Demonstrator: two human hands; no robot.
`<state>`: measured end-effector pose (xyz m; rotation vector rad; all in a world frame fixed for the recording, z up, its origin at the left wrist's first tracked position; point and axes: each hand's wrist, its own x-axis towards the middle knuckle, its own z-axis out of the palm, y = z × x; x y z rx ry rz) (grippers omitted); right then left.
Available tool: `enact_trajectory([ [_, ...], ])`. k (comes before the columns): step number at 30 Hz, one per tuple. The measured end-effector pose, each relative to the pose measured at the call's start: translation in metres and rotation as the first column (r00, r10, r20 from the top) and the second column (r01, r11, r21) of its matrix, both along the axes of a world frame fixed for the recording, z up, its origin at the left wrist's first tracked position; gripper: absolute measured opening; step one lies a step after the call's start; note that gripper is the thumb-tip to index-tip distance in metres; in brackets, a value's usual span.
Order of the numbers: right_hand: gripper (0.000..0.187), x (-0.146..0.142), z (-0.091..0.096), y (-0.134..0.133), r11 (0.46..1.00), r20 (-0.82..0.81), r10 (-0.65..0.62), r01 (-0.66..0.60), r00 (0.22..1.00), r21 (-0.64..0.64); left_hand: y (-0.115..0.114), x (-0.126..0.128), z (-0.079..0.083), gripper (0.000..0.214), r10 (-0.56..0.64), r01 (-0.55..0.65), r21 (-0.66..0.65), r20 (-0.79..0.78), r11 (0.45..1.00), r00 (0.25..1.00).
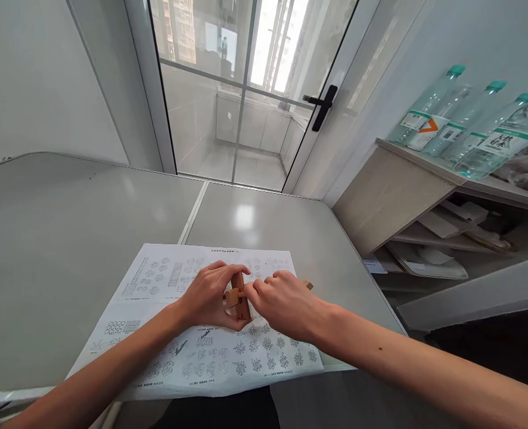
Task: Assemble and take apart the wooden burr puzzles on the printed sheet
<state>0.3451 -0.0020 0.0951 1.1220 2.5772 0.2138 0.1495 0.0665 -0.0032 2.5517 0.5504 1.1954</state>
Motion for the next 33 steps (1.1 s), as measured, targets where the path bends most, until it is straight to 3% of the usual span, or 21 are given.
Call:
enact_trajectory([
  [6,0.032,-0.006,-0.008,-0.010,0.999,0.015,-0.043,0.043,0.999,0.012,0.002,-0.001,-0.003,0.065,-0.048,0.049,0.010,-0.055,0.999,0.997],
  [14,0.024,0.008,-0.019,-0.004,0.982,-0.108,-0.188,0.186,0.976,-0.029,0.005,-0.003,-0.001,0.082,-0.084,0.077,-0.075,-0.104,0.994,0.991],
  [27,0.016,0.017,-0.036,-0.005,0.922,-0.362,-0.382,0.323,0.850,-0.212,0.003,-0.004,0.003,0.092,-0.116,0.099,-0.208,-0.071,0.973,0.991],
  [33,0.014,0.019,-0.039,-0.002,0.918,-0.307,-0.386,0.328,0.870,-0.224,0.005,-0.003,0.002,0.088,-0.128,0.102,-0.231,-0.098,0.967,0.987],
])
